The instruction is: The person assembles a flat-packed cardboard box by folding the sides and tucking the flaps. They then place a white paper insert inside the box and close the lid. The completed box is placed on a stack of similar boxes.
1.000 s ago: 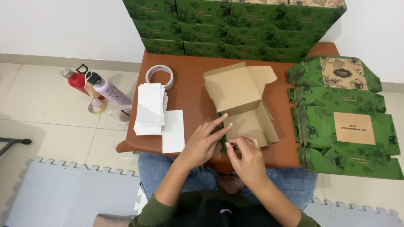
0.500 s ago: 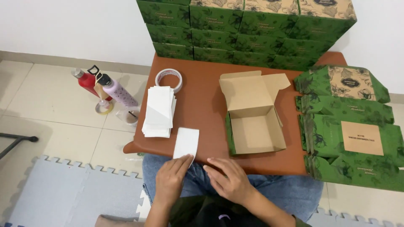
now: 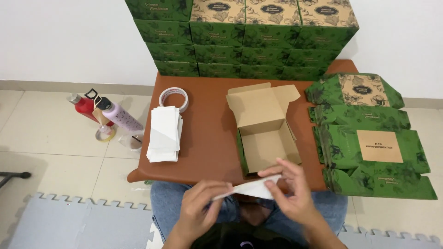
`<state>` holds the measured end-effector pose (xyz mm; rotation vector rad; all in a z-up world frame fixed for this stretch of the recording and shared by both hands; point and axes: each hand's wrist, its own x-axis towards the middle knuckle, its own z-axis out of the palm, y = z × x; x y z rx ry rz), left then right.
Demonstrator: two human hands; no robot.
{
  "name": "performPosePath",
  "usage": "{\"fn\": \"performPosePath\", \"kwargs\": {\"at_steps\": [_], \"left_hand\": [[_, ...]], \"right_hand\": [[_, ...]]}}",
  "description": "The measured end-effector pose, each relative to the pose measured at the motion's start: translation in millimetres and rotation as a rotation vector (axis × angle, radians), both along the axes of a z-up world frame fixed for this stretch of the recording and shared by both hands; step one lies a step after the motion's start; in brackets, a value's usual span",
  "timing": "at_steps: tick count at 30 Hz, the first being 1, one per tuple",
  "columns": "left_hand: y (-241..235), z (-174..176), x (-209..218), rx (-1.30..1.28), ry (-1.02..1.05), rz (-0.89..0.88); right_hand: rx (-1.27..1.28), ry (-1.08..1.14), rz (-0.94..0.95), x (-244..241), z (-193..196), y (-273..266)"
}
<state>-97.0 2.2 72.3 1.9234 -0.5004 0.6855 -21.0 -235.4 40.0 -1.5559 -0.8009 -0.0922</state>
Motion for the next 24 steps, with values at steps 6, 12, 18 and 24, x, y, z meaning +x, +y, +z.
{"fn": "performPosePath", "kwargs": {"at_steps": [6,12,18,24], "left_hand": [[-41.2,15.5,75.1,0.216,0.126,0.339],[-72.4,-56.8,151.5,0.814,-0.015,0.341],[-85.9,-64.7,168.4,1.104,0.401,0.256],[-90.9,-73.0,169.9,1.259,0.485,0.348]], "right_hand": [[-0.407,-0.292,-0.712,52.2,2.7,-20.8],[-1.109,-0.426,-0.471,99.9,-4.1,-13.5],[-1.393,-0.395,-0.308,114.7,-37.0,5.4],[-1.494,-0.392,-0.38,122.3,-41.7,21.0]]}}
